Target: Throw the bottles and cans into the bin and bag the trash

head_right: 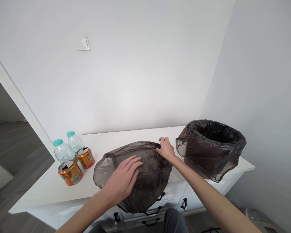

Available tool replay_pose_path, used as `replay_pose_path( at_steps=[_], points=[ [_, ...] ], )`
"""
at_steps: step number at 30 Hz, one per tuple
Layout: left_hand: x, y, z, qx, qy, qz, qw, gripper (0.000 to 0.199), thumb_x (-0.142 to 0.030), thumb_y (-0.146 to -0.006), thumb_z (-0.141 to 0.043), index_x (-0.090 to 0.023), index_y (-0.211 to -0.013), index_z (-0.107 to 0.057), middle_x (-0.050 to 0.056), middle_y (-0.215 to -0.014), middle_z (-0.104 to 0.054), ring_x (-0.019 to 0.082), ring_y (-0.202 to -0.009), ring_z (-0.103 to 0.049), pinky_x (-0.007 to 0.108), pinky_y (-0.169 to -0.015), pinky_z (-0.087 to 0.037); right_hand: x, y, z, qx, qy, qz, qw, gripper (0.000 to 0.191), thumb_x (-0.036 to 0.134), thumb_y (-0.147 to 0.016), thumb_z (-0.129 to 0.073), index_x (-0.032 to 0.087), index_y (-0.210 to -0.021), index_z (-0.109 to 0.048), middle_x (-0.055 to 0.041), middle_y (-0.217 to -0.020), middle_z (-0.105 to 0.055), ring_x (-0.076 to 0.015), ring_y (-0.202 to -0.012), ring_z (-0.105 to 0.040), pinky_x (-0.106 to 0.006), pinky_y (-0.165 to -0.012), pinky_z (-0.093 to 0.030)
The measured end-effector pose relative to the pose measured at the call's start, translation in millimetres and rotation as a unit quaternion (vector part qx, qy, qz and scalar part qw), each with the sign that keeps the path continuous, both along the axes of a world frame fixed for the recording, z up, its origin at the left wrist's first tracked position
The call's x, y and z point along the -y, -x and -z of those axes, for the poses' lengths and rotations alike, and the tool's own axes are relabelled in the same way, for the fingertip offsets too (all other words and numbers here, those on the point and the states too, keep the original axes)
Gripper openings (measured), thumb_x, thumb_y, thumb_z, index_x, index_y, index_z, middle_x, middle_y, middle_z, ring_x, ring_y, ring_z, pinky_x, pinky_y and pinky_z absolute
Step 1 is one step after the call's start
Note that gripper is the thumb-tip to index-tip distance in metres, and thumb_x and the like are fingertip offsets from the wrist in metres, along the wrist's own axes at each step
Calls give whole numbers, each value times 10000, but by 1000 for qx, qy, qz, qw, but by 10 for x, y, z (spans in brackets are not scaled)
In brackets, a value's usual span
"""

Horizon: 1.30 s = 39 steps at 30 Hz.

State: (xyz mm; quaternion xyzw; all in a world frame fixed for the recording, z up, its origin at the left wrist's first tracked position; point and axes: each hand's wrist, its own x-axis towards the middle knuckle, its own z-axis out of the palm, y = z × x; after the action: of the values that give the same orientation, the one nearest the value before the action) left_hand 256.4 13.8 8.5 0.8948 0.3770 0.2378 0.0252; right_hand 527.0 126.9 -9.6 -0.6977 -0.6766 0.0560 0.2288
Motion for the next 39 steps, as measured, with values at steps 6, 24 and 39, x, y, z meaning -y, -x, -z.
replay_pose_path(
  at_steps=[6,24,39],
  points=[
    [-507,152,618,-48,139,-38,988,629,-593,-987,-495,-288,-1537,-482,109,-1621,-442,393,-1536,-311,624,-1219,-290,225,-167,275,119,-29,-264,957,496,333,-997,-572,257,-1484,-519,-125,-1610,-419,-333,-1507,-363,-493,-1191,-376],
    [112,884,864,-66,28,48,996,967,77,-646,-400,-352,-1510,-477,-36,-1526,-568,225,-1441,-498,454,-1190,-426,979,-748,701,82,-2,-380,921,638,332,-975,-614,328,-1579,-410,-79,-1652,-390,-303,-1502,-381,-528,-1209,-338],
    [-342,46,-234,-19,-137,-82,987,437,-259,-1043,-408,-246,-1466,-514,67,-1504,-581,247,-1445,-472,493,-1239,-339,705,-112,330,48,103,-55,992,237,318,-1022,-415,210,-1180,-555,-82,-906,-729,-253,-797,-669,-295,-605,-253]
  ],
)
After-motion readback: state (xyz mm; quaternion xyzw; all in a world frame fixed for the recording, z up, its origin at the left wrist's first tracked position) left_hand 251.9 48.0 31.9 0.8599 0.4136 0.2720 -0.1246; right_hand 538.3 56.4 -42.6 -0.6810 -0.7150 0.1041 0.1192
